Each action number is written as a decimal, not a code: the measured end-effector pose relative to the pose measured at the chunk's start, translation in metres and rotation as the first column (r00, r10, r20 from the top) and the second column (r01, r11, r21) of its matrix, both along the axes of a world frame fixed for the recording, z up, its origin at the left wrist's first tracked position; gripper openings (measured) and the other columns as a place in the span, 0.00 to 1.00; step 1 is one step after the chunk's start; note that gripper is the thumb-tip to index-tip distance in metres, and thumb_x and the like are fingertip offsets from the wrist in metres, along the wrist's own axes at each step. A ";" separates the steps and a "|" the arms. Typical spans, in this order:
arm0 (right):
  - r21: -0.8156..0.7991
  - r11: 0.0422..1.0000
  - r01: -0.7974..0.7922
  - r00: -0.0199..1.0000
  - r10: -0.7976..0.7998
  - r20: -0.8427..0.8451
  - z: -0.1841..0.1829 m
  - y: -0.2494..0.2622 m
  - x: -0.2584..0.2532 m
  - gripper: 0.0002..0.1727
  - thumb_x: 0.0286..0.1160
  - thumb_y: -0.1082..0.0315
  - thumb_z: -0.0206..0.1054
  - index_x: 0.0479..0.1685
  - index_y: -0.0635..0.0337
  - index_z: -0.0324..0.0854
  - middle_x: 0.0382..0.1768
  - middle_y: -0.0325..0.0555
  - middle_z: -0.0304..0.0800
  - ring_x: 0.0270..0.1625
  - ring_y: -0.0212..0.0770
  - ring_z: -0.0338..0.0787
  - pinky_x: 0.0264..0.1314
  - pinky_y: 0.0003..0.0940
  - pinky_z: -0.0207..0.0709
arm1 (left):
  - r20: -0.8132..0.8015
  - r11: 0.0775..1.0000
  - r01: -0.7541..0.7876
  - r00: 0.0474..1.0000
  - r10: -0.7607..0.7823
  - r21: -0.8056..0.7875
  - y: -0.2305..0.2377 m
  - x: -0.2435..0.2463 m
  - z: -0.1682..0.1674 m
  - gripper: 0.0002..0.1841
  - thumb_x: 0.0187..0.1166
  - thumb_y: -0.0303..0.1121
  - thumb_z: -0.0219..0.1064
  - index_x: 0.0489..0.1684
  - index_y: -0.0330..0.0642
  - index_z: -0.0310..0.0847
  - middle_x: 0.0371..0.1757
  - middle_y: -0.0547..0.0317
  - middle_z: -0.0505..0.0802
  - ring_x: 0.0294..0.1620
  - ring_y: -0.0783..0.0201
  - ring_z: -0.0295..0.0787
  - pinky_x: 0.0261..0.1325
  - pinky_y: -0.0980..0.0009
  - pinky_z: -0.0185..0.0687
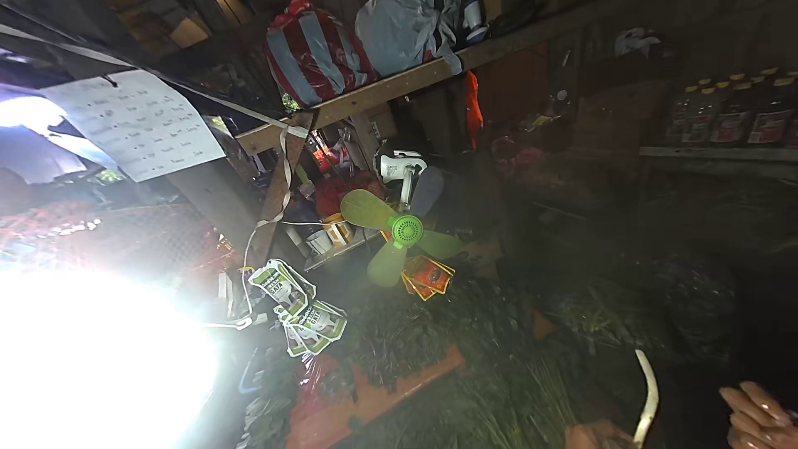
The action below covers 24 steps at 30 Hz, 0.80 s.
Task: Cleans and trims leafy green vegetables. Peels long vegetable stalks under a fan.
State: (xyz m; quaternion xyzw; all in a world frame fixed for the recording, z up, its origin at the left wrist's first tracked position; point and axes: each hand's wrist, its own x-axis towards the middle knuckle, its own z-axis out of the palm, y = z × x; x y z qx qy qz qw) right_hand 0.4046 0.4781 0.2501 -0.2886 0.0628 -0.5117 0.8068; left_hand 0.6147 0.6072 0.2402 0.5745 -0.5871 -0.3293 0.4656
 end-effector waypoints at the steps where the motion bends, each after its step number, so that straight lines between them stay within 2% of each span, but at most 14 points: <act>1: -0.003 0.999 -0.046 0.999 0.046 0.007 -0.001 0.003 0.004 0.12 0.50 0.72 0.77 0.34 0.45 0.87 0.40 0.31 0.90 0.20 0.17 0.79 0.14 0.09 0.68 | -0.004 1.000 -0.011 1.000 0.011 0.003 0.000 -0.001 0.001 0.11 0.67 0.17 0.69 0.47 0.25 0.89 0.40 0.40 0.95 0.42 0.52 0.94 0.53 0.50 0.87; 2: 0.025 0.997 -0.070 0.997 0.070 0.027 -0.001 0.008 0.009 0.12 0.50 0.72 0.77 0.34 0.47 0.88 0.46 0.35 0.93 0.20 0.17 0.80 0.14 0.09 0.67 | -0.005 1.000 -0.023 1.000 0.023 0.008 0.001 -0.002 0.003 0.11 0.67 0.17 0.69 0.47 0.25 0.89 0.40 0.40 0.95 0.42 0.52 0.94 0.54 0.50 0.87; 3: 0.072 0.994 -0.086 0.996 0.083 0.046 -0.001 0.014 0.016 0.09 0.49 0.73 0.75 0.30 0.50 0.88 0.48 0.37 0.94 0.19 0.16 0.79 0.13 0.08 0.66 | -0.008 0.999 -0.037 0.999 0.037 0.011 0.002 -0.003 0.004 0.12 0.68 0.17 0.69 0.48 0.25 0.89 0.41 0.40 0.96 0.43 0.52 0.94 0.54 0.49 0.87; 4: 0.103 0.988 -0.114 0.993 0.109 0.052 -0.003 0.018 0.022 0.08 0.52 0.73 0.72 0.32 0.52 0.87 0.47 0.36 0.93 0.18 0.15 0.77 0.14 0.07 0.66 | -0.014 0.999 -0.051 0.999 0.051 0.013 0.002 -0.004 0.005 0.12 0.68 0.18 0.70 0.48 0.25 0.89 0.42 0.41 0.96 0.44 0.52 0.94 0.55 0.49 0.87; 5: 0.110 0.980 -0.167 0.985 0.162 0.052 -0.007 0.021 0.026 0.09 0.58 0.72 0.71 0.38 0.53 0.88 0.46 0.34 0.93 0.18 0.13 0.75 0.15 0.05 0.65 | -0.025 0.998 -0.066 0.997 0.067 0.012 0.003 -0.005 0.005 0.12 0.68 0.18 0.70 0.49 0.25 0.88 0.42 0.41 0.96 0.43 0.53 0.94 0.55 0.50 0.87; 8: 0.104 0.938 -0.331 0.942 0.335 -0.020 -0.017 0.030 0.040 0.11 0.72 0.65 0.70 0.52 0.44 0.85 0.41 0.26 0.89 0.19 0.12 0.73 0.16 0.05 0.63 | -0.077 0.989 -0.150 0.986 0.150 0.007 0.005 -0.008 0.004 0.11 0.71 0.21 0.71 0.49 0.25 0.88 0.43 0.42 0.96 0.44 0.55 0.94 0.56 0.54 0.87; 10: 0.116 0.925 -0.361 0.918 0.374 -0.129 -0.012 0.039 0.052 0.07 0.82 0.63 0.62 0.50 0.42 0.84 0.37 0.24 0.87 0.18 0.13 0.72 0.15 0.07 0.63 | -0.114 0.973 -0.229 0.967 0.227 -0.003 0.006 -0.009 0.002 0.10 0.72 0.22 0.71 0.47 0.25 0.88 0.41 0.42 0.95 0.43 0.57 0.92 0.55 0.56 0.86; 11: 0.126 0.934 -0.334 0.908 0.355 -0.224 -0.007 0.045 0.059 0.10 0.85 0.65 0.55 0.47 0.43 0.83 0.33 0.24 0.85 0.16 0.14 0.69 0.15 0.08 0.61 | -0.126 0.966 -0.259 0.959 0.256 -0.008 0.006 -0.009 0.001 0.09 0.72 0.22 0.70 0.46 0.24 0.88 0.40 0.43 0.95 0.41 0.59 0.92 0.54 0.57 0.85; 13: 0.150 0.970 -0.193 0.880 0.239 -0.411 0.001 0.059 0.073 0.14 0.87 0.69 0.48 0.42 0.45 0.80 0.29 0.25 0.87 0.13 0.14 0.67 0.14 0.09 0.61 | -0.142 0.955 -0.296 0.946 0.292 -0.006 0.006 -0.008 0.000 0.09 0.72 0.22 0.71 0.44 0.25 0.88 0.38 0.45 0.94 0.40 0.61 0.91 0.52 0.60 0.85; 16: -0.037 0.997 0.067 0.734 -0.075 -0.675 0.006 0.077 0.092 0.07 0.78 0.76 0.62 0.43 0.52 0.75 0.22 0.26 0.83 0.11 0.17 0.65 0.12 0.13 0.60 | -0.144 0.940 -0.340 0.931 0.337 -0.002 0.009 -0.009 0.003 0.07 0.70 0.21 0.71 0.41 0.25 0.88 0.35 0.46 0.93 0.37 0.63 0.89 0.48 0.62 0.84; 18: -0.274 0.959 0.076 0.545 -0.270 -0.794 0.004 0.084 0.096 0.14 0.66 0.72 0.74 0.45 0.61 0.74 0.26 0.30 0.78 0.19 0.20 0.72 0.21 0.18 0.69 | -0.085 0.926 -0.375 0.925 0.371 -0.044 0.011 -0.011 0.002 0.05 0.67 0.21 0.70 0.34 0.26 0.86 0.28 0.48 0.90 0.31 0.62 0.86 0.41 0.62 0.82; 20: -0.382 0.924 0.023 0.429 -0.354 -0.831 0.007 0.088 0.095 0.18 0.63 0.69 0.78 0.45 0.70 0.76 0.32 0.40 0.79 0.31 0.25 0.78 0.35 0.24 0.75 | -0.034 0.916 -0.395 0.919 0.394 -0.070 0.011 -0.013 0.000 0.04 0.65 0.22 0.69 0.30 0.27 0.84 0.24 0.50 0.87 0.27 0.62 0.84 0.35 0.62 0.79; 22: -0.426 0.905 -0.006 0.388 -0.391 -0.835 0.010 0.090 0.093 0.17 0.64 0.70 0.78 0.43 0.74 0.78 0.33 0.46 0.81 0.36 0.29 0.79 0.43 0.29 0.76 | -0.012 0.914 -0.398 0.917 0.399 -0.075 0.012 -0.015 0.000 0.04 0.66 0.22 0.70 0.31 0.26 0.85 0.24 0.48 0.88 0.27 0.61 0.85 0.36 0.61 0.80; 24: -0.465 0.885 0.006 0.396 -0.429 -0.812 0.008 0.090 0.090 0.15 0.65 0.70 0.76 0.43 0.74 0.81 0.33 0.46 0.83 0.36 0.28 0.80 0.44 0.27 0.76 | -0.021 0.919 -0.388 0.922 0.387 -0.072 0.012 -0.015 -0.002 0.05 0.66 0.21 0.71 0.33 0.26 0.86 0.26 0.47 0.89 0.28 0.61 0.85 0.37 0.62 0.82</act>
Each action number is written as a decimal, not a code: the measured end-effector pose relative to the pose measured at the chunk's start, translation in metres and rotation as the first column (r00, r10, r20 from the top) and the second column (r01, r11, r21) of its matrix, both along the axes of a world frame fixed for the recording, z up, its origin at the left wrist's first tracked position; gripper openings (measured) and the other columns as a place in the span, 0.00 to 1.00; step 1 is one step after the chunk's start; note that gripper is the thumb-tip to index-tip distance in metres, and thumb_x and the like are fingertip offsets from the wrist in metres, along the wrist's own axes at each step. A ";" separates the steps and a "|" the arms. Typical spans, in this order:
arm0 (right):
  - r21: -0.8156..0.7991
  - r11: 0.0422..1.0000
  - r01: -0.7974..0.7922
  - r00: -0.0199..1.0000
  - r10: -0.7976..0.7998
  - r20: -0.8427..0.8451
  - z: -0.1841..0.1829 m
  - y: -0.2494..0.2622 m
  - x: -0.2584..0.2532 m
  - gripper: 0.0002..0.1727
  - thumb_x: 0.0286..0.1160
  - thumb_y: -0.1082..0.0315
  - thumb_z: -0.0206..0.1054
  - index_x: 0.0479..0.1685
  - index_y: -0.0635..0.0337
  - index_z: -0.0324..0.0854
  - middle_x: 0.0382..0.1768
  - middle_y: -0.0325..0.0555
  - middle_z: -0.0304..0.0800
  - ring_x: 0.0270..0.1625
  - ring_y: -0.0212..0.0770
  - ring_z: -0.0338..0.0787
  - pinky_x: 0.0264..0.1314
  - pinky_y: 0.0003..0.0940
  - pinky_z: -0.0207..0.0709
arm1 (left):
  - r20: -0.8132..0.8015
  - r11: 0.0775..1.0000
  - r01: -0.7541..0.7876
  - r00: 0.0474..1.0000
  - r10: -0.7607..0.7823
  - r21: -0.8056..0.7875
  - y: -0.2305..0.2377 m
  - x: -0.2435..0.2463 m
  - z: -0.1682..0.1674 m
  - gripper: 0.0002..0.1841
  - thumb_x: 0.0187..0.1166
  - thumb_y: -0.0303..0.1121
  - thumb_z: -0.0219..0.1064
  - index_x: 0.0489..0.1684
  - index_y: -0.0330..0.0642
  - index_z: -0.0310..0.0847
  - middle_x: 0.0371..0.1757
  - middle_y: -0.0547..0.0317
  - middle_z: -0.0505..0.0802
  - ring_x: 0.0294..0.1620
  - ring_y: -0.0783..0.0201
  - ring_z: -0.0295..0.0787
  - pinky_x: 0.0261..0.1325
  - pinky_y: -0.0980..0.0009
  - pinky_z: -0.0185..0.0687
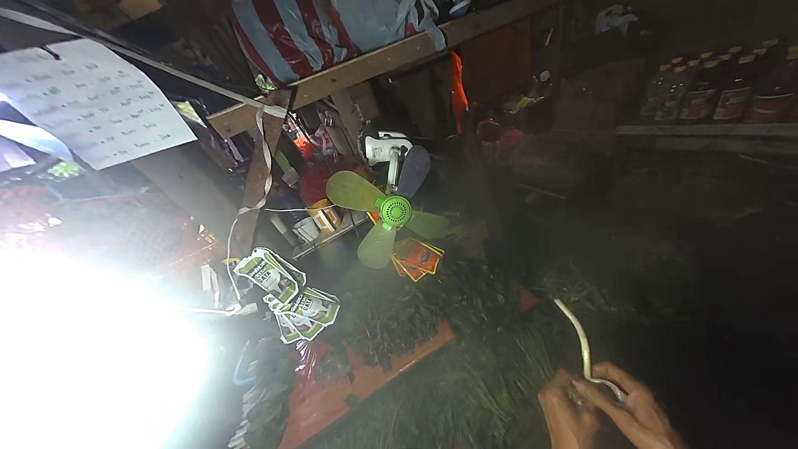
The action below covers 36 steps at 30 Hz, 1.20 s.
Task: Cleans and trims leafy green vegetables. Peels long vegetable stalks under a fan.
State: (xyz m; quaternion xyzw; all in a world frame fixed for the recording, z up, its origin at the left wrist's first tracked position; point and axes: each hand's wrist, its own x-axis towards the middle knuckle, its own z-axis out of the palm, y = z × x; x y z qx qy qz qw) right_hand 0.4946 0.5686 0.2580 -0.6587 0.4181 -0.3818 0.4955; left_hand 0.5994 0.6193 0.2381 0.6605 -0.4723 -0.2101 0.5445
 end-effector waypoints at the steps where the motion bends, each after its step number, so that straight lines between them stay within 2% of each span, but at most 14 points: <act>1: -0.008 1.000 0.013 0.999 -0.013 0.033 -0.003 0.000 -0.001 0.13 0.66 0.71 0.74 0.43 0.73 0.81 0.33 0.44 0.84 0.34 0.26 0.81 0.40 0.23 0.77 | -0.020 1.000 0.019 1.000 -0.019 -0.006 0.000 0.001 -0.001 0.06 0.65 0.20 0.72 0.35 0.26 0.87 0.28 0.47 0.90 0.29 0.62 0.86 0.39 0.63 0.82; 3: 0.025 0.999 0.039 0.992 -0.042 0.117 -0.009 -0.002 -0.002 0.10 0.66 0.74 0.72 0.42 0.69 0.80 0.30 0.37 0.81 0.25 0.20 0.77 0.28 0.17 0.73 | -0.054 0.996 0.089 0.994 -0.091 -0.028 -0.001 0.004 -0.003 0.08 0.64 0.19 0.70 0.39 0.26 0.87 0.31 0.47 0.92 0.32 0.62 0.88 0.42 0.64 0.84; 4: 0.058 0.997 0.050 0.986 -0.059 0.154 -0.012 -0.002 -0.002 0.09 0.66 0.75 0.71 0.42 0.67 0.78 0.29 0.35 0.79 0.22 0.20 0.74 0.24 0.17 0.70 | -0.064 0.989 0.138 0.988 -0.141 -0.044 0.000 0.006 -0.004 0.09 0.65 0.18 0.70 0.42 0.25 0.88 0.34 0.46 0.93 0.35 0.62 0.89 0.46 0.63 0.85; 7: 0.115 0.990 0.083 0.970 -0.106 0.218 -0.015 -0.004 -0.003 0.08 0.65 0.75 0.70 0.40 0.62 0.77 0.27 0.32 0.78 0.18 0.20 0.71 0.20 0.16 0.67 | -0.082 0.961 0.265 0.959 -0.271 -0.074 0.002 0.012 -0.006 0.15 0.66 0.15 0.67 0.52 0.22 0.87 0.44 0.39 0.95 0.46 0.57 0.94 0.58 0.59 0.87; 9: 0.136 0.988 0.074 0.963 -0.106 0.250 -0.016 -0.005 -0.006 0.07 0.66 0.76 0.69 0.41 0.61 0.78 0.25 0.30 0.79 0.18 0.20 0.71 0.19 0.17 0.66 | -0.122 0.951 0.296 0.944 -0.305 -0.084 0.003 0.013 -0.005 0.17 0.66 0.13 0.64 0.55 0.21 0.85 0.47 0.38 0.94 0.48 0.58 0.93 0.60 0.61 0.86; 11: 0.157 0.986 0.058 0.953 -0.102 0.286 -0.014 -0.005 -0.008 0.06 0.68 0.76 0.67 0.40 0.58 0.77 0.22 0.27 0.79 0.16 0.19 0.71 0.18 0.16 0.65 | -0.186 0.944 0.317 0.926 -0.330 -0.097 0.003 0.014 -0.006 0.17 0.67 0.12 0.63 0.54 0.20 0.85 0.48 0.40 0.94 0.48 0.62 0.92 0.61 0.65 0.85; 14: 0.179 0.983 0.045 0.930 -0.107 0.352 -0.004 -0.007 -0.010 0.06 0.71 0.77 0.64 0.40 0.55 0.76 0.21 0.25 0.80 0.15 0.19 0.73 0.18 0.16 0.70 | -0.277 0.915 0.380 0.873 -0.402 -0.132 0.000 0.017 -0.010 0.16 0.67 0.11 0.62 0.54 0.18 0.84 0.46 0.43 0.94 0.46 0.69 0.90 0.59 0.71 0.84; 17: 0.192 0.981 0.023 0.917 -0.097 0.387 0.006 -0.011 -0.012 0.08 0.71 0.77 0.63 0.39 0.51 0.74 0.18 0.22 0.79 0.12 0.19 0.72 0.16 0.16 0.71 | -0.344 0.909 0.383 0.841 -0.417 -0.165 0.000 0.014 -0.013 0.15 0.67 0.10 0.61 0.52 0.18 0.83 0.43 0.45 0.94 0.44 0.72 0.90 0.58 0.74 0.85; 21: 0.183 0.980 -0.079 0.975 0.038 0.217 0.000 -0.015 -0.018 0.07 0.66 0.76 0.68 0.40 0.58 0.78 0.28 0.28 0.85 0.21 0.19 0.77 0.23 0.17 0.72 | -0.340 0.944 0.285 0.882 -0.327 -0.167 -0.001 0.006 -0.008 0.12 0.64 0.11 0.63 0.45 0.18 0.83 0.38 0.48 0.93 0.39 0.75 0.87 0.52 0.77 0.84; 24: 0.202 0.976 -0.086 0.980 0.047 0.193 0.003 -0.015 -0.020 0.05 0.70 0.77 0.66 0.41 0.60 0.81 0.28 0.28 0.86 0.18 0.18 0.74 0.20 0.15 0.68 | -0.323 0.945 0.292 0.889 -0.325 -0.146 -0.002 0.006 -0.008 0.12 0.66 0.11 0.63 0.47 0.18 0.83 0.40 0.46 0.93 0.41 0.72 0.89 0.54 0.74 0.85; 29: 0.320 0.944 -0.073 0.915 -0.064 0.398 0.023 -0.033 -0.029 0.10 0.80 0.76 0.60 0.36 0.52 0.85 0.13 0.22 0.76 0.10 0.17 0.62 0.11 0.14 0.56 | -0.253 0.910 0.390 0.875 -0.413 -0.138 0.002 0.014 -0.013 0.14 0.68 0.10 0.63 0.51 0.17 0.83 0.42 0.42 0.94 0.43 0.67 0.91 0.56 0.70 0.86; 34: 0.389 0.907 -0.163 0.905 -0.020 0.425 0.037 -0.045 -0.036 0.12 0.82 0.75 0.59 0.36 0.51 0.87 0.14 0.23 0.77 0.10 0.16 0.61 0.11 0.12 0.54 | -0.259 0.889 0.427 0.851 -0.458 -0.167 0.005 0.024 -0.009 0.14 0.68 0.10 0.63 0.52 0.17 0.83 0.42 0.43 0.95 0.43 0.68 0.91 0.57 0.71 0.86; 36: 0.376 0.905 -0.199 0.903 0.020 0.429 0.040 -0.046 -0.034 0.11 0.82 0.75 0.59 0.37 0.50 0.86 0.14 0.23 0.77 0.10 0.16 0.62 0.11 0.12 0.55 | -0.262 0.879 0.440 0.840 -0.475 -0.184 0.003 0.028 -0.004 0.16 0.69 0.11 0.63 0.55 0.18 0.83 0.45 0.43 0.95 0.45 0.67 0.92 0.58 0.69 0.86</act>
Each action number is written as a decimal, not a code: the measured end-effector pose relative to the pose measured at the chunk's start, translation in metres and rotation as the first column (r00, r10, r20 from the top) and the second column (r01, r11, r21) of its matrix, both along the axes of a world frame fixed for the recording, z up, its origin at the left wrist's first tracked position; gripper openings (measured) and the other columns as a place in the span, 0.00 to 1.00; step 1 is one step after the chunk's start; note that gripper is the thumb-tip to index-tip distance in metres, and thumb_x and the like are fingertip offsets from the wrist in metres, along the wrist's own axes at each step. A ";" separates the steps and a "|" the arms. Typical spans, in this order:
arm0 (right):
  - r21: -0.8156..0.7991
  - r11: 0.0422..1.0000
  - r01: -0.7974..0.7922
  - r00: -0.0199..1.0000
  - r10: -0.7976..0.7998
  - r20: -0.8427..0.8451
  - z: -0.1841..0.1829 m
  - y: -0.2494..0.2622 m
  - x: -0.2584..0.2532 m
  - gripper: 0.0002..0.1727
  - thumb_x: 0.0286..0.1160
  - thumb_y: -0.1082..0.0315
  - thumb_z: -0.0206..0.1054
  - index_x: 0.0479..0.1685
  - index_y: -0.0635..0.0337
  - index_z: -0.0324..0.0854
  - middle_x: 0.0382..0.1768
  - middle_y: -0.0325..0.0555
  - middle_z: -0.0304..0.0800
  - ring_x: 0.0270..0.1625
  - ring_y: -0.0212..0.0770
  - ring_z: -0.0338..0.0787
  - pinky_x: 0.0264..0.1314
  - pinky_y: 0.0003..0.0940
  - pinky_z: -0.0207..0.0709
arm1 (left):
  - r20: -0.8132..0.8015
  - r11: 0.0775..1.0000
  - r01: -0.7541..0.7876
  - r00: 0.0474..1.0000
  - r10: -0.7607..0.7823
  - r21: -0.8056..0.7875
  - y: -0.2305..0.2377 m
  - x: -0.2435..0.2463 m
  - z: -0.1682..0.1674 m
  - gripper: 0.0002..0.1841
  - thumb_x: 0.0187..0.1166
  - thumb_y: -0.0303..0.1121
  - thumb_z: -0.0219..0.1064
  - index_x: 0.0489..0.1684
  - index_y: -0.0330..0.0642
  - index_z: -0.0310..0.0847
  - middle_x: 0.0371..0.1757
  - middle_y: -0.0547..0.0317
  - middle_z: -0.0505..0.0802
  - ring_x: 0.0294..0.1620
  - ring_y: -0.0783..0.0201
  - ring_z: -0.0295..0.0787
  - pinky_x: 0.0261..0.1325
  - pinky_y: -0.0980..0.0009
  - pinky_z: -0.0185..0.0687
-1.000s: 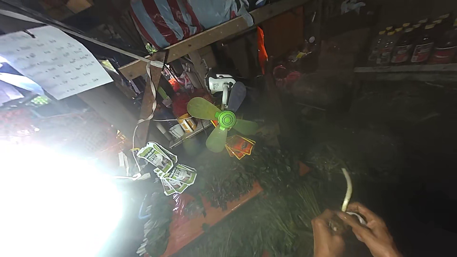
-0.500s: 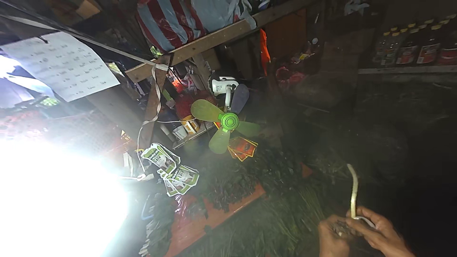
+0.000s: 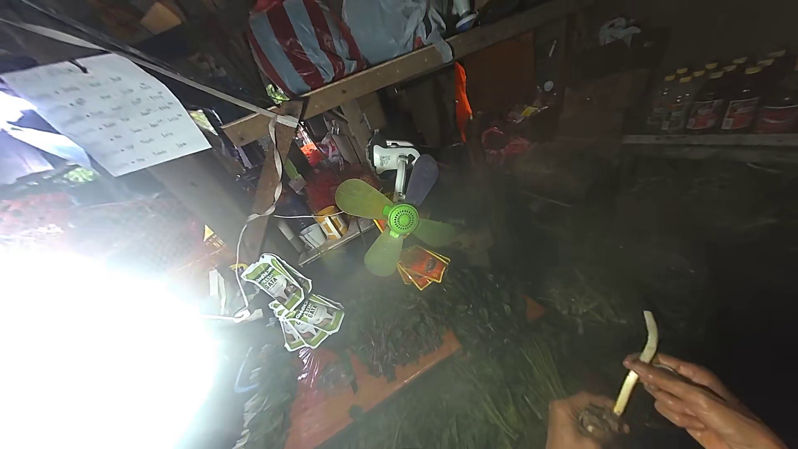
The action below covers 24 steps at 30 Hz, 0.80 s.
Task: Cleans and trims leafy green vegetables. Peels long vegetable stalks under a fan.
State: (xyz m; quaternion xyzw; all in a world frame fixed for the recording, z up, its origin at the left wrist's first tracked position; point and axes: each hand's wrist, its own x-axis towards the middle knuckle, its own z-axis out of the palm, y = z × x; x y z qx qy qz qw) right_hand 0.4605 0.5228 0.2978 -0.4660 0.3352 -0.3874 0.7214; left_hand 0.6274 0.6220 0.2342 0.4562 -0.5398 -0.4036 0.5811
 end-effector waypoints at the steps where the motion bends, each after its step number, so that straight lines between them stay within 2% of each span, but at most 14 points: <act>1: -0.027 0.999 -0.024 1.000 0.023 -0.010 0.001 0.001 0.002 0.10 0.81 0.74 0.60 0.39 0.50 0.85 0.15 0.23 0.77 0.11 0.16 0.62 0.12 0.13 0.56 | -0.002 1.000 0.012 1.000 -0.012 -0.004 -0.001 0.002 0.003 0.17 0.70 0.12 0.62 0.58 0.19 0.83 0.47 0.42 0.95 0.45 0.66 0.92 0.59 0.68 0.86; 4: -0.122 0.985 -0.122 0.991 0.113 -0.076 0.001 0.007 0.011 0.10 0.78 0.76 0.59 0.43 0.51 0.84 0.18 0.21 0.80 0.12 0.16 0.64 0.13 0.13 0.58 | -0.022 1.000 0.028 0.999 -0.028 -0.004 -0.006 0.003 0.015 0.17 0.72 0.12 0.59 0.60 0.18 0.81 0.46 0.44 0.95 0.45 0.68 0.91 0.59 0.70 0.85; 7: -0.294 0.950 -0.103 0.969 0.029 -0.247 -0.003 0.009 0.021 0.05 0.76 0.75 0.62 0.42 0.57 0.83 0.22 0.24 0.83 0.15 0.16 0.71 0.18 0.13 0.65 | -0.075 1.000 -0.012 0.997 0.010 -0.021 -0.015 0.004 0.011 0.16 0.69 0.11 0.59 0.54 0.18 0.83 0.42 0.47 0.95 0.43 0.72 0.90 0.57 0.73 0.85; 8: -0.394 0.914 -0.095 0.938 -0.050 -0.342 -0.005 0.007 0.022 0.03 0.76 0.73 0.65 0.41 0.62 0.83 0.24 0.28 0.82 0.19 0.18 0.73 0.24 0.15 0.69 | -0.099 1.000 -0.028 0.995 0.026 -0.014 -0.017 0.004 0.010 0.16 0.68 0.11 0.58 0.53 0.18 0.83 0.42 0.49 0.95 0.43 0.73 0.90 0.56 0.74 0.85; 9: -0.480 0.870 -0.108 0.898 -0.122 -0.422 -0.007 0.004 0.023 0.07 0.76 0.71 0.66 0.40 0.68 0.84 0.27 0.37 0.83 0.25 0.23 0.76 0.32 0.22 0.72 | -0.121 0.999 -0.042 0.992 0.042 0.000 -0.018 0.004 0.010 0.15 0.68 0.11 0.58 0.52 0.19 0.84 0.41 0.51 0.95 0.42 0.74 0.90 0.56 0.75 0.85; 10: -0.527 0.841 -0.123 0.870 -0.164 -0.464 -0.009 0.002 0.023 0.11 0.77 0.70 0.67 0.41 0.74 0.84 0.30 0.48 0.86 0.31 0.31 0.80 0.40 0.31 0.76 | -0.143 0.998 -0.051 0.988 0.053 0.022 -0.018 0.004 0.010 0.14 0.68 0.11 0.59 0.50 0.20 0.84 0.40 0.52 0.95 0.41 0.75 0.90 0.55 0.75 0.85; 11: -0.542 0.829 -0.138 0.853 -0.179 -0.490 -0.009 0.001 0.023 0.12 0.79 0.70 0.66 0.42 0.76 0.84 0.33 0.54 0.86 0.34 0.36 0.82 0.44 0.36 0.77 | -0.160 0.998 -0.055 0.985 0.061 0.041 -0.018 0.004 0.011 0.14 0.68 0.11 0.59 0.49 0.20 0.84 0.39 0.53 0.95 0.41 0.75 0.90 0.54 0.75 0.85; 12: -0.534 0.833 -0.146 0.844 -0.176 -0.506 -0.008 0.001 0.023 0.13 0.81 0.70 0.63 0.44 0.77 0.83 0.33 0.55 0.85 0.33 0.36 0.81 0.42 0.37 0.76 | -0.170 0.997 -0.051 0.984 0.060 0.057 -0.019 0.003 0.012 0.14 0.68 0.11 0.59 0.49 0.21 0.84 0.39 0.53 0.95 0.41 0.74 0.90 0.54 0.75 0.85; 14: -0.487 0.863 -0.132 0.844 -0.160 -0.512 -0.011 0.000 0.024 0.12 0.85 0.68 0.59 0.47 0.73 0.79 0.27 0.43 0.78 0.24 0.26 0.72 0.29 0.25 0.68 | -0.166 0.996 -0.047 0.984 0.058 0.071 -0.020 0.001 0.012 0.13 0.67 0.11 0.61 0.49 0.20 0.84 0.40 0.51 0.95 0.41 0.73 0.90 0.54 0.74 0.86; 15: -0.475 0.873 -0.106 0.856 -0.163 -0.491 -0.013 0.000 0.024 0.11 0.84 0.69 0.60 0.49 0.71 0.78 0.27 0.40 0.78 0.22 0.24 0.72 0.26 0.22 0.68 | -0.151 0.996 -0.058 0.986 0.068 0.071 -0.022 0.000 0.010 0.13 0.66 0.11 0.62 0.47 0.21 0.85 0.39 0.50 0.94 0.40 0.72 0.90 0.54 0.73 0.86; 16: -0.493 0.866 -0.082 0.863 -0.186 -0.470 -0.014 0.001 0.025 0.11 0.81 0.71 0.63 0.51 0.73 0.78 0.30 0.44 0.81 0.25 0.26 0.75 0.29 0.24 0.72 | -0.131 0.994 -0.072 0.988 0.083 0.081 -0.023 -0.001 0.009 0.12 0.66 0.12 0.64 0.46 0.21 0.85 0.39 0.50 0.94 0.40 0.71 0.90 0.53 0.72 0.86; 18: -0.558 0.826 -0.078 0.852 -0.235 -0.467 -0.008 0.004 0.025 0.16 0.74 0.75 0.69 0.55 0.78 0.78 0.41 0.61 0.87 0.39 0.44 0.86 0.46 0.41 0.81 | -0.083 0.987 -0.115 0.989 0.125 0.112 -0.024 -0.004 0.010 0.10 0.67 0.13 0.67 0.44 0.22 0.86 0.38 0.49 0.94 0.39 0.70 0.90 0.52 0.70 0.86; 19: -0.582 0.808 -0.098 0.832 -0.254 -0.493 -0.003 0.007 0.026 0.16 0.74 0.76 0.70 0.55 0.80 0.80 0.42 0.67 0.89 0.42 0.51 0.88 0.51 0.47 0.82 | -0.044 0.983 -0.140 0.988 0.147 0.120 -0.025 -0.005 0.012 0.10 0.67 0.14 0.67 0.44 0.23 0.86 0.38 0.48 0.94 0.40 0.69 0.90 0.53 0.69 0.87; 24: -0.558 0.776 -0.292 0.663 -0.256 -0.703 0.009 0.012 0.025 0.18 0.83 0.66 0.64 0.58 0.76 0.84 0.41 0.73 0.91 0.44 0.70 0.91 0.52 0.69 0.78 | 0.225 0.960 -0.276 0.939 0.259 0.047 -0.027 -0.017 0.011 0.09 0.65 0.15 0.70 0.42 0.24 0.88 0.38 0.42 0.95 0.40 0.57 0.93 0.51 0.57 0.87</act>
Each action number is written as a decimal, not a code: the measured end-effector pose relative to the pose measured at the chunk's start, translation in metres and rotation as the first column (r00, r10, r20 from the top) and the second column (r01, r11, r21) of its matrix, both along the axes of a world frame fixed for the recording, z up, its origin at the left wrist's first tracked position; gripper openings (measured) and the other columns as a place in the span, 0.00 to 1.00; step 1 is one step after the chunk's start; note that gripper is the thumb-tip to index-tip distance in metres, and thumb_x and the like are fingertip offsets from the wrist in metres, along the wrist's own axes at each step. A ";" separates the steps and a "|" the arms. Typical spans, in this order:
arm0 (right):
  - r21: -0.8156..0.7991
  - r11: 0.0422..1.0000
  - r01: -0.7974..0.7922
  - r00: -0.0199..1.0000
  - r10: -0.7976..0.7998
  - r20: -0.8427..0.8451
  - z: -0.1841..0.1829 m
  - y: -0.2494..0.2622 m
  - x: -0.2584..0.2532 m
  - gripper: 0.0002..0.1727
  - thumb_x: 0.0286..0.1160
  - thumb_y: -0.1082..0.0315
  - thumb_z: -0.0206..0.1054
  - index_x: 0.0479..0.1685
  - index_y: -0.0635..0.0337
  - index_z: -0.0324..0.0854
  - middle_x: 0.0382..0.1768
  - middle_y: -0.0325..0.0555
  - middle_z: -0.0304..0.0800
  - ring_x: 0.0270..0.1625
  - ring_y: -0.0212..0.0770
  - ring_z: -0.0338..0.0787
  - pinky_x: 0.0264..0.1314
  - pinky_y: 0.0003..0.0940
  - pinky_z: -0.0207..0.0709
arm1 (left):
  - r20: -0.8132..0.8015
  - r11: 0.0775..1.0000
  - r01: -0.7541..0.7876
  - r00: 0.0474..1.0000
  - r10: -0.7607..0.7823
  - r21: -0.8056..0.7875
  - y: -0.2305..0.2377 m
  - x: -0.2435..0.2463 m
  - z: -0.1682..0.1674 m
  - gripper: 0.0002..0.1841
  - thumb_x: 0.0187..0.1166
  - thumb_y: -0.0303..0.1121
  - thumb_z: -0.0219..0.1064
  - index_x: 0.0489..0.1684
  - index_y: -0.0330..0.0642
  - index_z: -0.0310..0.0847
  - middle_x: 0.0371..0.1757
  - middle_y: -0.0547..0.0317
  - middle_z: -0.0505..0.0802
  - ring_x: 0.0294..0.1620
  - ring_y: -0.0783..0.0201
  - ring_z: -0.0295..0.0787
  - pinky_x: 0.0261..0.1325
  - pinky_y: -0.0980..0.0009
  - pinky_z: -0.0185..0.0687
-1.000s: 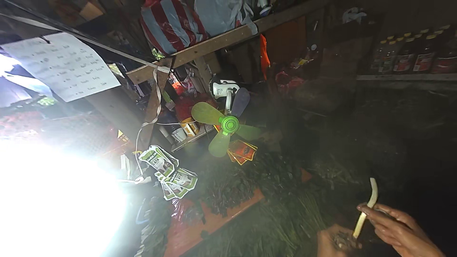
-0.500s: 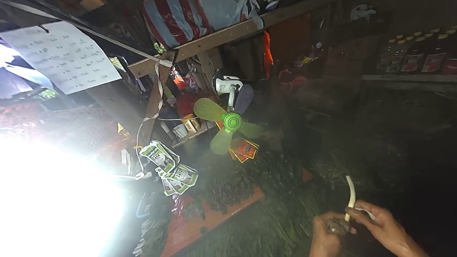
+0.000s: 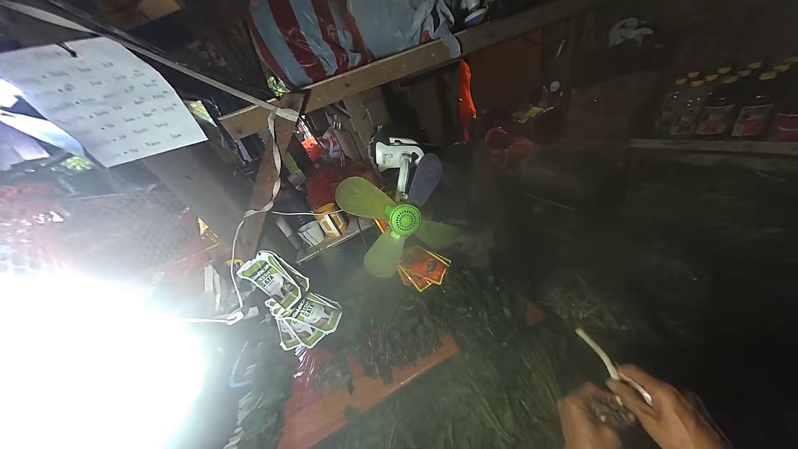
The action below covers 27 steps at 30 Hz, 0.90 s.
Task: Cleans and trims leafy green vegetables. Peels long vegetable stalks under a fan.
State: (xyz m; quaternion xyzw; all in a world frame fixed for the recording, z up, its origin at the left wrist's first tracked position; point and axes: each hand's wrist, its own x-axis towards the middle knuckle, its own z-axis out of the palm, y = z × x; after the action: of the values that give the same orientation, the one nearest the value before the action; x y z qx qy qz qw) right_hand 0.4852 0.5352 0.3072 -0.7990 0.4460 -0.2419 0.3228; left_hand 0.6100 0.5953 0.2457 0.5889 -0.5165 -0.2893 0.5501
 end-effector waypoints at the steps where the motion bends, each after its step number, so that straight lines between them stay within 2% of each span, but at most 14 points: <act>1: -0.001 1.000 0.003 0.999 -0.003 -0.037 -0.001 0.000 0.000 0.19 0.85 0.65 0.61 0.58 0.76 0.84 0.41 0.74 0.91 0.45 0.73 0.91 0.52 0.70 0.78 | 0.047 1.000 -0.021 0.999 0.021 -0.004 0.000 -0.002 -0.002 0.09 0.65 0.16 0.70 0.42 0.24 0.88 0.38 0.41 0.95 0.40 0.54 0.93 0.51 0.54 0.87; 5: -0.035 0.999 -0.020 0.999 0.018 -0.050 -0.005 0.002 0.000 0.19 0.88 0.66 0.56 0.60 0.77 0.82 0.44 0.76 0.90 0.48 0.76 0.91 0.54 0.72 0.77 | 0.115 0.999 -0.045 0.992 0.047 -0.024 -0.004 -0.003 -0.010 0.09 0.65 0.17 0.69 0.40 0.26 0.89 0.38 0.40 0.95 0.39 0.51 0.93 0.50 0.51 0.87; 6: -0.032 0.999 -0.028 0.999 0.029 0.014 -0.007 0.000 0.000 0.18 0.87 0.69 0.57 0.58 0.79 0.83 0.44 0.76 0.90 0.48 0.74 0.91 0.55 0.70 0.78 | 0.112 0.999 -0.037 0.993 0.041 -0.032 -0.004 -0.001 -0.010 0.09 0.65 0.17 0.69 0.40 0.25 0.89 0.38 0.40 0.94 0.40 0.50 0.93 0.50 0.51 0.87; 8: 0.048 0.998 -0.039 0.984 0.031 0.174 -0.010 -0.005 -0.003 0.16 0.83 0.72 0.61 0.55 0.81 0.84 0.45 0.73 0.91 0.47 0.62 0.92 0.58 0.58 0.81 | 0.091 0.999 -0.003 0.996 0.007 -0.048 -0.004 0.003 -0.009 0.10 0.65 0.15 0.67 0.42 0.24 0.89 0.40 0.39 0.94 0.42 0.50 0.93 0.52 0.51 0.87; 9: 0.105 0.993 -0.048 0.969 0.021 0.248 -0.011 -0.008 -0.004 0.15 0.80 0.73 0.63 0.53 0.81 0.84 0.43 0.67 0.90 0.42 0.51 0.89 0.52 0.47 0.82 | 0.081 0.998 0.023 0.997 -0.018 -0.060 -0.004 0.006 -0.009 0.10 0.65 0.15 0.67 0.43 0.23 0.89 0.42 0.38 0.94 0.44 0.50 0.93 0.54 0.51 0.87; 10: 0.181 0.981 -0.063 0.949 0.003 0.314 -0.012 -0.011 -0.006 0.13 0.78 0.73 0.65 0.51 0.78 0.83 0.38 0.55 0.88 0.34 0.37 0.83 0.41 0.34 0.79 | 0.067 0.996 0.053 0.997 -0.048 -0.073 -0.004 0.008 -0.008 0.11 0.66 0.14 0.66 0.44 0.22 0.89 0.43 0.37 0.94 0.45 0.50 0.93 0.56 0.52 0.87; 11: 0.273 0.958 -0.086 0.929 -0.022 0.370 -0.013 -0.013 -0.007 0.10 0.77 0.73 0.66 0.49 0.73 0.81 0.32 0.42 0.83 0.24 0.26 0.76 0.28 0.24 0.72 | 0.055 0.993 0.081 0.996 -0.076 -0.083 -0.004 0.010 -0.007 0.11 0.66 0.14 0.66 0.44 0.21 0.88 0.43 0.36 0.94 0.45 0.50 0.93 0.56 0.53 0.87; 12: 0.350 0.929 -0.118 0.907 -0.043 0.419 -0.012 -0.015 -0.008 0.08 0.76 0.73 0.66 0.48 0.68 0.79 0.27 0.34 0.80 0.19 0.22 0.71 0.21 0.20 0.67 | 0.049 0.990 0.108 0.993 -0.104 -0.086 -0.003 0.012 -0.005 0.11 0.66 0.13 0.65 0.45 0.21 0.88 0.43 0.36 0.94 0.45 0.51 0.93 0.57 0.53 0.87; 14: 0.389 0.908 -0.156 0.890 -0.041 0.453 -0.012 -0.018 -0.013 0.06 0.75 0.74 0.66 0.46 0.64 0.78 0.26 0.31 0.81 0.17 0.20 0.71 0.20 0.18 0.66 | 0.048 0.985 0.147 0.989 -0.143 -0.086 -0.002 0.014 -0.003 0.13 0.66 0.13 0.64 0.47 0.20 0.87 0.44 0.35 0.94 0.46 0.50 0.93 0.58 0.53 0.86; 15: 0.352 0.924 -0.150 0.900 -0.020 0.435 -0.011 -0.019 -0.015 0.08 0.74 0.74 0.67 0.48 0.68 0.79 0.29 0.34 0.83 0.20 0.21 0.74 0.23 0.19 0.70 | 0.047 0.984 0.157 0.987 -0.153 -0.083 -0.002 0.015 -0.003 0.13 0.66 0.13 0.64 0.48 0.20 0.87 0.44 0.35 0.94 0.46 0.50 0.94 0.58 0.52 0.86; 17: 0.248 0.962 -0.113 0.932 0.016 0.362 -0.010 -0.021 -0.018 0.14 0.74 0.74 0.68 0.53 0.77 0.81 0.41 0.50 0.87 0.33 0.28 0.82 0.39 0.27 0.78 | 0.045 0.985 0.158 0.987 -0.155 -0.075 -0.001 0.015 -0.003 0.13 0.66 0.13 0.65 0.48 0.20 0.87 0.43 0.36 0.94 0.45 0.50 0.94 0.56 0.52 0.87; 20: 0.132 0.991 -0.031 0.961 -0.007 0.275 -0.013 -0.021 -0.017 0.22 0.74 0.73 0.71 0.62 0.84 0.78 0.54 0.75 0.87 0.55 0.58 0.90 0.63 0.50 0.82 | 0.075 0.988 0.133 0.989 -0.127 -0.079 -0.002 0.010 -0.006 0.12 0.66 0.14 0.67 0.45 0.21 0.87 0.41 0.37 0.95 0.42 0.51 0.94 0.53 0.52 0.87; 23: 0.014 1.000 0.022 0.990 -0.023 0.136 -0.013 -0.016 -0.014 0.27 0.80 0.71 0.67 0.71 0.81 0.69 0.58 0.78 0.85 0.60 0.72 0.88 0.65 0.64 0.78 | 0.094 0.990 0.120 0.989 -0.113 -0.078 -0.003 0.005 -0.011 0.11 0.65 0.13 0.68 0.45 0.21 0.88 0.41 0.37 0.95 0.42 0.50 0.94 0.54 0.51 0.88; 27: -0.199 0.975 -0.094 0.995 0.098 0.008 -0.011 -0.008 -0.013 0.21 0.86 0.76 0.55 0.74 0.77 0.76 0.55 0.81 0.87 0.54 0.79 0.90 0.61 0.66 0.80 | 0.166 0.991 0.130 0.978 -0.129 0.001 -0.004 0.003 -0.011 0.11 0.67 0.16 0.68 0.46 0.24 0.89 0.42 0.38 0.95 0.43 0.47 0.94 0.53 0.47 0.86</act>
State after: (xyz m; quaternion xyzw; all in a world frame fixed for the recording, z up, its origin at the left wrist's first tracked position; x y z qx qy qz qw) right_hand 0.4717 0.5273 0.2965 -0.8457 0.3777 -0.2762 0.2567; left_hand 0.6130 0.5916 0.2345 0.5734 -0.5992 -0.2719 0.4882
